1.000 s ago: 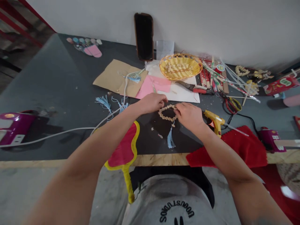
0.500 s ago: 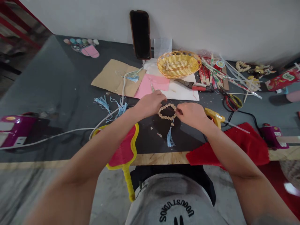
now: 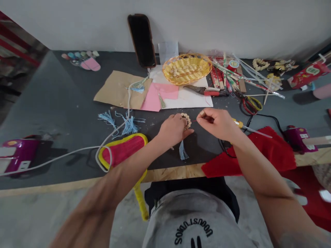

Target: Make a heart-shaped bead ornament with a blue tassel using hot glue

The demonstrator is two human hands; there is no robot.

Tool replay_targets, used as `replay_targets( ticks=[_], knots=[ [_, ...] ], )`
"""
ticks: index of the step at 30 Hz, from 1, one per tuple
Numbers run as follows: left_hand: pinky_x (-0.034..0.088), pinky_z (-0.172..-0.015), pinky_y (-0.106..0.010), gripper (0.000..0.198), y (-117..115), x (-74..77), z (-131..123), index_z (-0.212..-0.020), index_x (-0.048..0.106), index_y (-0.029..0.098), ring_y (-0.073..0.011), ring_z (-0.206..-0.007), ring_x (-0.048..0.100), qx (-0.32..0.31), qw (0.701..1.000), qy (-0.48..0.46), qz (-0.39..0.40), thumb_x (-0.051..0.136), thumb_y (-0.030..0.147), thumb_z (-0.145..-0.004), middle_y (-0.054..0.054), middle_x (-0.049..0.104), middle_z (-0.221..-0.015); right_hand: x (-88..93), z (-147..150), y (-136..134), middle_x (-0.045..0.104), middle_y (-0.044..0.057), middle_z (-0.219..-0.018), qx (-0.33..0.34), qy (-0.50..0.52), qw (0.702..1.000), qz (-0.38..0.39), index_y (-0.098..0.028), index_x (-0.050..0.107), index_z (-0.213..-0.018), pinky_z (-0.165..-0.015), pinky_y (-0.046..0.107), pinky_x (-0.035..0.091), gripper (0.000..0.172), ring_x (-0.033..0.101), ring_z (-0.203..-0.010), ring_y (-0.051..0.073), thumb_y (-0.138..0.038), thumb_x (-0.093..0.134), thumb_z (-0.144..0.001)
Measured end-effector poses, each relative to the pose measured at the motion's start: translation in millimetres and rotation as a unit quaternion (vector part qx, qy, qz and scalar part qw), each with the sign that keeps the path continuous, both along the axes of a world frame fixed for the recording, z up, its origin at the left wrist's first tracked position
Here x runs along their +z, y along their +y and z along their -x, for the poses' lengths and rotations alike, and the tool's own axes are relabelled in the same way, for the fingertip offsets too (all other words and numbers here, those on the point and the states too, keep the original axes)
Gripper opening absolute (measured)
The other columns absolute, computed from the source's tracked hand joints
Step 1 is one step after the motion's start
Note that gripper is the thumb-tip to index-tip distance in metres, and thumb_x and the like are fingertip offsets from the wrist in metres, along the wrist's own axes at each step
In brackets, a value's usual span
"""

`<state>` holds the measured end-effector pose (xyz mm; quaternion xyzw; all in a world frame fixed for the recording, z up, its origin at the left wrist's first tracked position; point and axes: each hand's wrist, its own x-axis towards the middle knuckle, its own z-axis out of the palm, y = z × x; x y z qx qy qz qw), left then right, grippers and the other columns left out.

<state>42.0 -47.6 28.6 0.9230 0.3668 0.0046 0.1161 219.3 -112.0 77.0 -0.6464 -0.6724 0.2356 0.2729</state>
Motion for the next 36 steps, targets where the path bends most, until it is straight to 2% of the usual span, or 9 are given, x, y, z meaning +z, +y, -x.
replay_targets(
  ticks=[5,9,13,16,19,24,27,31,36],
  knots=[
    [0.048,-0.075,-0.033,0.023,1.9,-2.6,-15.1,-0.091,0.069,0.017,-0.0267,-0.091,0.064,0.067,0.998,0.01,0.006,0.058,0.037,-0.086,-0.012,0.067,-0.094,13.4,-10.5,-19.1,0.06,0.0,-0.069,-0.041,0.125,0.99,-0.049,-0.019,0.066,-0.08,-0.051,0.024,0.032,0.02,0.045,-0.055,0.01,-0.035,0.057,-0.087],
    [0.044,-0.065,-0.03,0.022,3.1,3.1,-15.3,-0.083,0.069,0.02,-0.0239,-0.082,0.065,0.09,0.996,0.008,0.017,0.056,0.038,-0.085,-0.009,0.068,-0.092,7.6,-22.4,-23.4,0.053,-0.004,-0.066,-0.039,0.171,0.984,-0.034,-0.019,0.065,-0.092,-0.051,0.024,0.03,0.018,0.04,-0.053,0.009,-0.035,0.059,-0.087],
    [0.041,-0.064,-0.028,0.023,2.1,14.6,-2.4,-0.079,0.067,0.021,-0.0203,-0.077,0.062,0.133,0.984,-0.08,0.09,0.059,0.042,-0.083,-0.005,0.069,-0.088,-8.2,-34.2,-19.3,0.044,-0.009,-0.061,-0.016,0.23,0.973,0.013,-0.018,0.055,-0.121,-0.049,0.023,0.029,0.036,0.036,-0.05,0.008,-0.033,0.058,-0.088],
    [0.042,-0.067,-0.026,0.024,-1.0,24.9,9.8,-0.08,0.065,0.019,-0.0171,-0.073,0.059,0.147,0.956,-0.19,0.167,0.059,0.042,-0.084,-0.002,0.067,-0.08,-17.1,-38.4,-12.2,0.045,-0.008,-0.063,-0.019,0.264,0.963,0.045,-0.018,0.059,-0.115,-0.047,0.022,0.026,0.031,0.035,-0.049,0.008,-0.033,0.057,-0.089],
    [0.044,-0.069,-0.025,0.031,-6.7,32.4,20.1,-0.088,0.064,0.018,-0.0146,-0.073,0.057,0.144,0.904,-0.298,0.272,0.059,0.049,-0.084,-0.001,0.065,-0.08,-21.5,-38.3,-3.2,0.046,-0.007,-0.066,-0.026,0.295,0.952,0.078,-0.018,0.06,-0.111,-0.045,0.021,0.026,0.029,0.036,-0.05,0.008,-0.035,0.058,-0.088],
    [0.048,-0.066,-0.022,0.037,-18.6,39.0,26.8,-0.089,0.058,0.02,-0.0143,-0.083,0.062,0.147,0.77,-0.449,0.429,0.068,0.053,-0.078,-0.005,0.066,-0.094,-18.2,-33.1,7.3,0.054,-0.005,-0.076,-0.001,0.309,0.945,0.103,-0.02,0.054,-0.12,-0.042,0.02,0.024,0.042,0.036,-0.05,0.007,-0.046,0.059,-0.088],
    [0.051,-0.067,-0.023,0.033,-24.0,42.1,26.1,-0.087,0.057,0.02,-0.017,-0.095,0.065,0.139,0.714,-0.503,0.467,0.072,0.049,-0.077,-0.006,0.067,-0.102,-8.7,-29.2,7.4,0.055,-0.004,-0.078,0.045,0.31,0.946,0.086,-0.02,0.06,-0.11,-0.043,0.02,0.025,0.038,0.034,-0.051,0.007,-0.051,0.059,-0.088],
    [0.056,-0.071,-0.026,0.027,-29.3,43.6,25.0,-0.088,0.061,0.02,-0.0191,-0.096,0.068,0.14,0.652,-0.562,0.489,0.075,0.041,-0.077,-0.005,0.069,-0.102,6.7,-26.0,3.2,0.041,-0.007,-0.065,0.083,0.33,0.937,0.077,-0.019,0.062,-0.09,-0.043,0.019,0.024,0.037,0.03,-0.051,0.007,-0.056,0.061,-0.086],
    [0.054,-0.059,-0.021,0.022,-37.2,43.0,25.9,-0.084,0.067,0.018,-0.0182,-0.09,0.07,0.113,0.576,-0.609,0.533,0.08,0.034,-0.075,-0.003,0.07,-0.096,24.8,-21.7,-4.5,0.038,-0.009,-0.061,0.1,0.325,0.936,0.098,-0.018,0.062,-0.087,-0.042,0.02,0.019,0.037,0.027,-0.049,0.005,-0.053,0.07,-0.08]
  ],
)
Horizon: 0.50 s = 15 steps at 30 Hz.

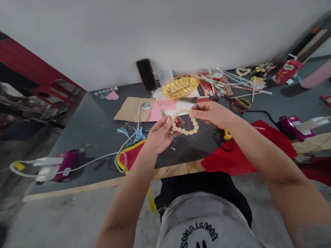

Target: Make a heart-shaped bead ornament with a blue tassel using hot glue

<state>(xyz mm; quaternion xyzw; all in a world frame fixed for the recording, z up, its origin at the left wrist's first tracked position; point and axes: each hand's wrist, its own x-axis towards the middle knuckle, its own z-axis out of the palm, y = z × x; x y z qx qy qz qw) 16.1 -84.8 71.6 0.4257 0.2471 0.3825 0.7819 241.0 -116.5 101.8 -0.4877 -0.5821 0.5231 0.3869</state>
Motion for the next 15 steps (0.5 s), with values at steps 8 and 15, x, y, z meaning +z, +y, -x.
replay_targets(
  ticks=[8,15],
  knots=[
    [0.059,-0.071,-0.029,0.016,-13.5,-2.0,7.0,-0.088,0.067,0.016,-0.0179,-0.087,0.07,-0.005,0.999,-0.015,0.029,0.074,0.03,-0.081,-0.004,0.071,-0.098,26.1,8.7,-8.1,0.053,-0.005,-0.065,0.022,-0.128,0.99,-0.052,-0.016,0.066,-0.08,-0.05,0.022,0.028,0.023,0.039,-0.054,0.006,-0.039,0.065,-0.083],
    [0.057,-0.076,-0.034,0.042,-47.7,-15.5,27.9,-0.118,0.054,0.018,-0.0183,-0.084,0.07,-0.062,0.989,0.091,0.095,0.071,0.036,-0.084,-0.01,0.07,-0.107,32.0,-7.2,7.6,0.057,-0.004,-0.07,0.107,-0.259,0.957,-0.072,-0.019,0.07,-0.084,-0.057,0.023,0.032,0.019,0.043,-0.06,0.008,-0.037,0.063,-0.085]
  ],
)
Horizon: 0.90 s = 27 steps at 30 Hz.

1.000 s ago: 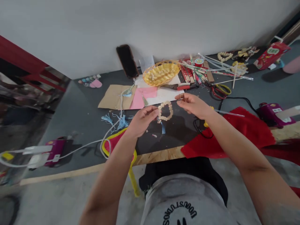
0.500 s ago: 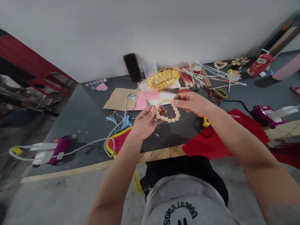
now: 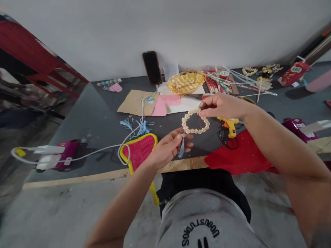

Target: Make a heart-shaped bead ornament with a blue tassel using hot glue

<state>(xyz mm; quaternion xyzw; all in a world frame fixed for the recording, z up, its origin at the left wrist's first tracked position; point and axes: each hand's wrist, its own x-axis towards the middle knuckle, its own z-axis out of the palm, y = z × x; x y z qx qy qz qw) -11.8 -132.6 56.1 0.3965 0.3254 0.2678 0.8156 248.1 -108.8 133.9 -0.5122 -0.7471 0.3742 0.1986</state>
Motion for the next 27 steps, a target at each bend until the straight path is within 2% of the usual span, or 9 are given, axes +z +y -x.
replay_targets(
  ticks=[3,6,9,11,13,16,20,24,27],
  knots=[
    [0.054,-0.072,-0.027,0.045,-19.7,-15.5,14.1,-0.119,0.048,0.018,-0.013,-0.078,0.067,-0.02,0.993,0.101,-0.052,0.072,0.026,-0.082,-0.007,0.069,-0.102,-6.6,-2.6,11.1,0.062,-0.003,-0.072,0.048,-0.049,0.996,0.052,-0.019,0.071,-0.088,-0.059,0.024,0.034,0.022,0.047,-0.062,0.009,-0.039,0.063,-0.084],
    [0.053,-0.07,-0.027,0.028,-33.9,-26.0,24.9,-0.11,0.049,0.019,-0.0121,-0.073,0.064,-0.046,0.969,0.197,-0.144,0.062,0.024,-0.086,-0.003,0.067,-0.092,-22.5,1.4,25.0,0.068,-0.001,-0.079,0.076,-0.079,0.989,0.101,-0.019,0.072,-0.092,-0.062,0.025,0.036,0.027,0.052,-0.066,0.011,-0.043,0.064,-0.081],
    [0.053,-0.079,-0.031,0.018,-40.3,-26.2,29.4,-0.106,0.057,0.021,-0.0163,-0.085,0.066,-0.119,0.901,0.3,-0.291,0.054,0.023,-0.089,-0.004,0.068,-0.097,-42.2,8.9,41.0,0.07,0.0,-0.081,0.104,-0.116,0.978,0.14,-0.019,0.073,-0.094,-0.063,0.025,0.036,0.03,0.053,-0.068,0.012,-0.044,0.064,-0.08],
    [0.051,-0.087,-0.034,0.022,-41.4,-23.4,29.0,-0.11,0.06,0.021,-0.0193,-0.098,0.065,-0.157,0.848,0.34,-0.376,0.05,0.02,-0.091,-0.006,0.068,-0.107,-54.5,13.9,52.4,0.07,0.0,-0.081,0.123,-0.138,0.969,0.167,-0.018,0.073,-0.094,-0.063,0.025,0.035,0.031,0.054,-0.068,0.012,-0.044,0.065,-0.079],
    [0.049,-0.092,-0.034,0.026,-41.4,-20.8,26.9,-0.115,0.06,0.021,-0.0205,-0.105,0.064,-0.189,0.815,0.349,-0.422,0.047,0.018,-0.092,-0.007,0.068,-0.112,-64.9,18.2,63.5,0.07,0.001,-0.081,0.138,-0.153,0.961,0.187,-0.018,0.073,-0.093,-0.063,0.025,0.035,0.03,0.054,-0.068,0.013,-0.042,0.066,-0.078],
    [0.051,-0.088,-0.033,0.028,-40.9,-17.9,23.1,-0.119,0.059,0.019,-0.0211,-0.101,0.066,-0.248,0.776,0.367,-0.448,0.046,0.02,-0.094,-0.008,0.068,-0.111,-75.1,23.5,77.5,0.071,0.002,-0.082,0.156,-0.176,0.951,0.199,-0.017,0.073,-0.092,-0.063,0.025,0.035,0.027,0.055,-0.069,0.013,-0.039,0.065,-0.08],
    [0.053,-0.078,-0.032,0.029,-39.5,-13.2,22.6,-0.121,0.058,0.017,-0.0215,-0.091,0.068,-0.321,0.724,0.409,-0.454,0.046,0.023,-0.095,-0.008,0.069,-0.104,-79.3,30.2,88.9,0.07,0.001,-0.082,0.154,-0.21,0.944,0.201,-0.017,0.073,-0.091,-0.062,0.025,0.035,0.023,0.054,-0.069,0.012,-0.035,0.064,-0.082],
    [0.052,-0.08,-0.032,0.028,-37.4,-7.8,28.7,-0.12,0.058,0.02,-0.0219,-0.096,0.068,-0.355,0.7,0.39,-0.481,0.045,0.025,-0.096,-0.007,0.07,-0.106,-79.3,36.6,92.1,0.072,0.002,-0.085,0.152,-0.219,0.945,0.188,-0.016,0.073,-0.09,-0.062,0.024,0.036,0.021,0.057,-0.072,0.013,-0.034,0.065,-0.082],
    [0.05,-0.075,-0.029,0.021,-33.2,-2.3,32.0,-0.105,0.063,0.022,-0.0208,-0.089,0.068,-0.373,0.683,0.397,-0.488,0.045,0.029,-0.097,-0.005,0.071,-0.097,-78.8,39.9,91.3,0.072,0.004,-0.087,0.127,-0.227,0.953,0.153,-0.017,0.072,-0.091,-0.063,0.025,0.037,0.025,0.058,-0.072,0.014,-0.039,0.063,-0.084]
  ],
)
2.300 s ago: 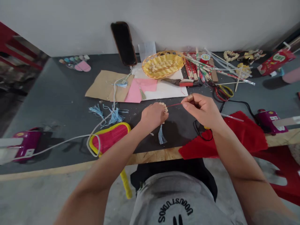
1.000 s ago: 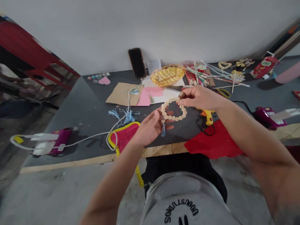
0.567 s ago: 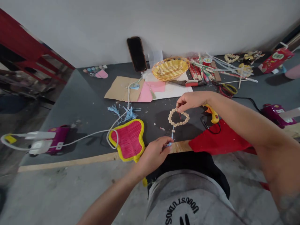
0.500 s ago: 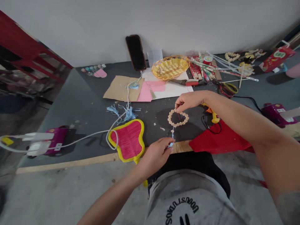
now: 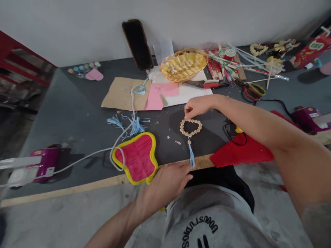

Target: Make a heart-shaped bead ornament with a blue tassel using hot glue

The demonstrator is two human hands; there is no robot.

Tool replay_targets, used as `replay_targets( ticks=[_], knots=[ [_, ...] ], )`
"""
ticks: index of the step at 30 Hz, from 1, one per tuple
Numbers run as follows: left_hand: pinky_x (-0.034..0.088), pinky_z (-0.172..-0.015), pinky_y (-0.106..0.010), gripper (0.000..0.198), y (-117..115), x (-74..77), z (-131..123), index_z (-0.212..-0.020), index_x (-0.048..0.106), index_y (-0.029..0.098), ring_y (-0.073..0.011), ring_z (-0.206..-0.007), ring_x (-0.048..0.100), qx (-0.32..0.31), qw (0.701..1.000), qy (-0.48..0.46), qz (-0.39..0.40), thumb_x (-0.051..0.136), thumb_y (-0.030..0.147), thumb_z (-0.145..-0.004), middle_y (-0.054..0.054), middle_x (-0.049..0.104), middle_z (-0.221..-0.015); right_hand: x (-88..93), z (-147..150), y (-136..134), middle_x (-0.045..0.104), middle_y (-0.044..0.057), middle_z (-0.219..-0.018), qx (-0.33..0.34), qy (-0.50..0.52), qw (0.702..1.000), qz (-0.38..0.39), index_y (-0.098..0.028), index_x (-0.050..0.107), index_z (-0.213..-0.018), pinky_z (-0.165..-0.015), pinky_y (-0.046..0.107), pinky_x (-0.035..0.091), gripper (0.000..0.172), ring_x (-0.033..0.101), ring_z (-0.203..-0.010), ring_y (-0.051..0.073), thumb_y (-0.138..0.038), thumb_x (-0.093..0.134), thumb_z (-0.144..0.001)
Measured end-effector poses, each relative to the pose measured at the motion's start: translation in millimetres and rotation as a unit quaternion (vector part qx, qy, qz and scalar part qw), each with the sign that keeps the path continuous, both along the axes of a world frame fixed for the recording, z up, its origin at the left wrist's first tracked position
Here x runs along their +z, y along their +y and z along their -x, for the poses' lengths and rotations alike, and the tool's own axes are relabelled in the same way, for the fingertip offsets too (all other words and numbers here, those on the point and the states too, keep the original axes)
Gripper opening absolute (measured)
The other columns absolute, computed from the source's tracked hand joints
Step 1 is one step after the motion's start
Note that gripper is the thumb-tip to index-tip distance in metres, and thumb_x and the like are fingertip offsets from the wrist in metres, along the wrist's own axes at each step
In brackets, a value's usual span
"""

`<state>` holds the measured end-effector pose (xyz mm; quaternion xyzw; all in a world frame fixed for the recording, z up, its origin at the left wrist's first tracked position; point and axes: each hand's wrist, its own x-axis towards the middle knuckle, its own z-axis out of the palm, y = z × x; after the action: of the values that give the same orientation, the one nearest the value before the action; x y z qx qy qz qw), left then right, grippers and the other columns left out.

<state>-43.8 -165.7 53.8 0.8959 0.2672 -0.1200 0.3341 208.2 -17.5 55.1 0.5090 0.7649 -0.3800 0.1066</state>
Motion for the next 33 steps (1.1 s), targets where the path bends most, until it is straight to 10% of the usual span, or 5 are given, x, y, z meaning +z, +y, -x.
replay_targets(
  ticks=[8,14,24,33],
  knots=[
    [0.039,-0.063,-0.028,0.028,34.6,-7.7,-21.5,-0.087,0.061,0.02,-0.0188,-0.075,0.063,0.159,0.982,0.0,-0.1,0.047,0.042,-0.097,-0.004,0.068,-0.083,39.6,-0.8,-19.8,0.068,0.007,-0.084,-0.122,-0.003,0.961,-0.249,-0.016,0.07,-0.09,-0.068,0.029,0.035,0.018,0.058,-0.078,0.018,-0.024,0.053,-0.089],
    [0.035,-0.062,-0.028,0.027,49.1,-25.6,-37.8,-0.083,0.06,0.019,-0.0194,-0.074,0.063,0.157,0.978,-0.002,-0.137,0.053,0.043,-0.093,-0.005,0.069,-0.081,76.9,-2.7,-88.2,0.067,0.004,-0.086,-0.158,0.046,0.932,-0.324,-0.018,0.066,-0.098,-0.069,0.027,0.034,0.019,0.06,-0.079,0.017,-0.026,0.048,-0.095],
    [0.035,-0.057,-0.025,0.018,56.6,-14.7,-41.0,-0.082,0.066,0.02,-0.0155,-0.06,0.06,0.237,0.971,0.0,0.012,0.052,0.03,-0.086,0.001,0.067,-0.065,-10.7,3.2,-171.3,0.069,0.009,-0.093,-0.038,0.043,0.967,-0.247,-0.016,0.068,-0.087,-0.082,0.036,0.045,0.012,0.059,-0.093,0.024,-0.026,0.061,-0.091],
    [0.035,-0.053,-0.024,0.016,58.5,-21.5,-45.3,-0.08,0.067,0.019,-0.0136,-0.055,0.056,0.254,0.965,-0.024,0.066,0.054,0.029,-0.08,0.003,0.063,-0.061,-39.6,27.7,-162.9,0.068,0.011,-0.107,-0.162,0.114,0.944,-0.265,-0.016,0.06,-0.115,-0.083,0.033,0.05,0.021,0.064,-0.097,0.021,-0.017,0.052,-0.095]
  ],
)
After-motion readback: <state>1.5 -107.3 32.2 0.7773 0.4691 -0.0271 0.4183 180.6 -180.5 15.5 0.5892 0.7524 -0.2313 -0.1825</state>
